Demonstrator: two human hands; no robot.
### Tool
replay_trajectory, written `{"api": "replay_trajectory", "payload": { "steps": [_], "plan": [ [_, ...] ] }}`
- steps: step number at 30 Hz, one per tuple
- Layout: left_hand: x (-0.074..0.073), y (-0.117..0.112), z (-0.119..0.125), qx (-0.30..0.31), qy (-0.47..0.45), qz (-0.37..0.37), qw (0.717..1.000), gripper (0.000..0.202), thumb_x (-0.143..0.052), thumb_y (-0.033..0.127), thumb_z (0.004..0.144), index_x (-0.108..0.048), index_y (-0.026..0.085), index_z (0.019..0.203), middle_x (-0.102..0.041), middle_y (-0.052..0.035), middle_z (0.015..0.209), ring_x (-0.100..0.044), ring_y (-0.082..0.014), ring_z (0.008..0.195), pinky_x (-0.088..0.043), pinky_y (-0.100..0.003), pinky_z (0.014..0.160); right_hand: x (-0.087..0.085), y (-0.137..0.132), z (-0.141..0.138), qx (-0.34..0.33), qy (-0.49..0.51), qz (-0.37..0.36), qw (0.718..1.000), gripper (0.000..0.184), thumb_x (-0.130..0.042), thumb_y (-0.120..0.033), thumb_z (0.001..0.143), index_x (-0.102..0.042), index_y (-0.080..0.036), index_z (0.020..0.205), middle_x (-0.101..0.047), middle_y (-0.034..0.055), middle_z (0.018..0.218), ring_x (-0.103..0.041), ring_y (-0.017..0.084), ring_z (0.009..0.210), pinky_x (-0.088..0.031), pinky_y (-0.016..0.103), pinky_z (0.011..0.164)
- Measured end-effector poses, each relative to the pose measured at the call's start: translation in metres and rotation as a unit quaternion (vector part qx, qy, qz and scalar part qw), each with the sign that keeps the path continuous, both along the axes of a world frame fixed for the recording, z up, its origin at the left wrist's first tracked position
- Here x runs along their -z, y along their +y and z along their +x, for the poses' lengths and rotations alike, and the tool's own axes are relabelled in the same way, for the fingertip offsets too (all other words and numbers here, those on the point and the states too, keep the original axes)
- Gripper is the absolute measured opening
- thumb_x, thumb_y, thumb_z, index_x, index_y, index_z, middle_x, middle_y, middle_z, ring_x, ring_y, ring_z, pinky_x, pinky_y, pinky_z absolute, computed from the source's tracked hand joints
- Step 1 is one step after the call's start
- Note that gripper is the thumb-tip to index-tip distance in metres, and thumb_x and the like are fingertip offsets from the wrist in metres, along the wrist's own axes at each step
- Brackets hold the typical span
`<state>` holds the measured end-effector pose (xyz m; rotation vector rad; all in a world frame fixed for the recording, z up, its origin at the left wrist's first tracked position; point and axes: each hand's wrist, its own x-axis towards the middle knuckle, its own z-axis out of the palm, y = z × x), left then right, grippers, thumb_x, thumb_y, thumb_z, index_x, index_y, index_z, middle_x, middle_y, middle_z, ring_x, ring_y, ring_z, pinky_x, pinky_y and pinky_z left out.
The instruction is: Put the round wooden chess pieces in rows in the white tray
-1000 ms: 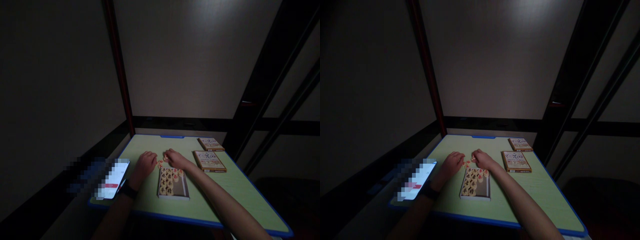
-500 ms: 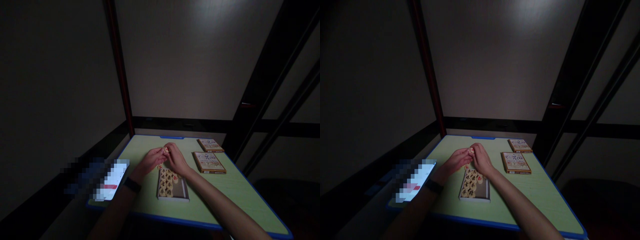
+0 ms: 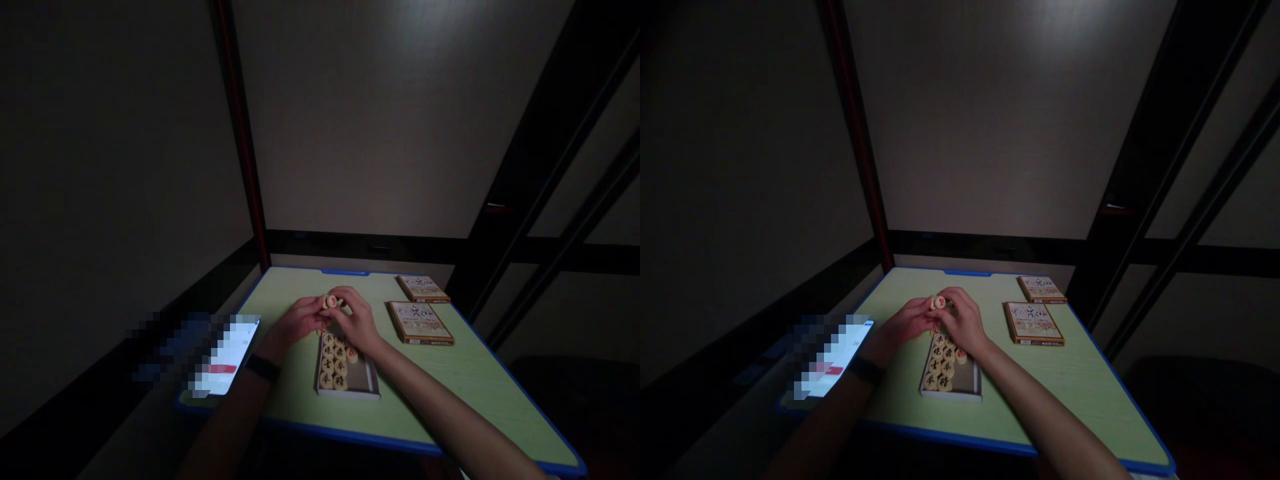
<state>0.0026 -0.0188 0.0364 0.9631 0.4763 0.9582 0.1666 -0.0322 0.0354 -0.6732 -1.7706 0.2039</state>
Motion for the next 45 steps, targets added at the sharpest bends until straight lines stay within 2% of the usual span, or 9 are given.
{"api": "replay_trajectory", "payload": {
  "steps": [7,12,18,23,26,30,35,40,45],
  "plan": [
    [-0.006,-0.004,-0.002,-0.022,0.039,0.018,0.999,0.029,-0.087,0.03,0.066,-0.071,0.01,0.08,-0.063,-0.0046,0.077,-0.056,-0.011,0.068,-0.042,-0.021,0.062,0.002,0.002,0.002,-0.013,-0.04,0.027,0.999,0.018,-0.066,-0.036,0.09,-0.064,-0.02,0.1,-0.069,0.0084,0.096,-0.064,0.022,0.091,-0.053,0.036,0.082],
    [-0.01,-0.006,-0.004,-0.045,0.055,0.021,0.997,0.027,-0.087,0.025,0.062,-0.073,0.012,0.081,-0.069,-0.0085,0.085,-0.063,-0.0162,0.078,-0.048,-0.024,0.07,0.001,0.003,0.003,0.001,-0.075,0.017,0.997,0.015,-0.062,-0.033,0.093,-0.063,-0.02,0.1,-0.069,0.0091,0.096,-0.064,0.022,0.091,-0.053,0.036,0.082],
    [-0.008,-0.003,-0.003,-0.056,0.047,0.041,0.996,0.024,-0.086,0.023,0.064,-0.073,0.012,0.081,-0.07,-0.0064,0.082,-0.064,-0.0151,0.076,-0.049,-0.024,0.071,0.001,0.0,0.002,0.005,-0.1,0.006,0.995,0.017,-0.06,-0.027,0.092,-0.062,-0.021,0.108,-0.069,0.0101,0.104,-0.063,0.023,0.098,-0.052,0.039,0.089],
    [-0.009,0.006,-0.009,-0.157,-0.005,0.027,0.987,0.018,-0.081,0.016,0.07,-0.072,0.011,0.084,-0.071,-0.0081,0.088,-0.066,-0.0143,0.08,-0.05,-0.023,0.074,0.004,0.009,0.007,0.034,-0.11,-0.073,0.991,0.034,-0.056,-0.016,0.09,-0.06,-0.02,0.123,-0.07,0.0102,0.112,-0.065,0.021,0.097,-0.053,0.036,0.088],
    [-0.008,0.013,-0.016,-0.232,-0.035,-0.003,0.972,0.025,-0.078,0.011,0.072,-0.07,0.012,0.095,-0.072,-0.0077,0.091,-0.067,-0.0135,0.081,-0.05,-0.022,0.072,0.001,0.018,0.009,0.0,-0.214,-0.126,0.969,0.028,-0.056,-0.009,0.086,-0.069,-0.019,0.108,-0.073,0.0084,0.104,-0.067,0.019,0.093,-0.052,0.032,0.086],
    [-0.005,0.017,-0.023,-0.285,-0.068,-0.03,0.956,0.03,-0.072,0.007,0.078,-0.065,0.015,0.106,-0.071,-0.0069,0.093,-0.069,-0.013,0.083,-0.052,-0.023,0.079,-0.008,0.029,0.002,-0.042,-0.326,-0.157,0.931,0.028,-0.055,-0.002,0.082,-0.075,-0.016,0.097,-0.076,0.0079,0.098,-0.068,0.018,0.089,-0.049,0.027,0.083],
    [-0.002,0.022,-0.023,-0.347,-0.124,-0.069,0.927,0.016,-0.063,0.001,0.082,-0.062,0.015,0.09,-0.068,-0.005,0.083,-0.069,-0.0126,0.083,-0.053,-0.027,0.092,-0.014,0.046,-0.014,-0.015,-0.415,-0.165,0.895,0.035,-0.054,-0.002,0.081,-0.076,-0.016,0.104,-0.076,0.009,0.1,-0.068,0.018,0.089,-0.047,0.025,0.083],
    [-0.001,0.027,-0.024,-0.387,-0.154,-0.126,0.9,0.021,-0.056,-0.005,0.081,-0.056,0.015,0.073,-0.064,-0.0048,0.073,-0.068,-0.0136,0.074,-0.058,-0.027,0.082,-0.012,0.064,-0.031,0.003,-0.454,-0.163,0.876,0.031,-0.055,-0.008,0.087,-0.074,-0.017,0.11,-0.074,0.0096,0.104,-0.066,0.019,0.094,-0.045,0.026,0.085],
    [0.001,0.031,-0.027,-0.399,-0.172,-0.147,0.888,0.024,-0.058,-0.007,0.074,-0.054,0.016,0.069,-0.06,-0.0013,0.067,-0.064,-0.0108,0.067,-0.058,-0.022,0.073,-0.009,0.068,-0.046,0.015,-0.487,-0.157,0.859,0.018,-0.059,-0.011,0.085,-0.075,-0.016,0.09,-0.073,0.0111,0.093,-0.065,0.02,0.089,-0.044,0.026,0.079]
  ]
}}
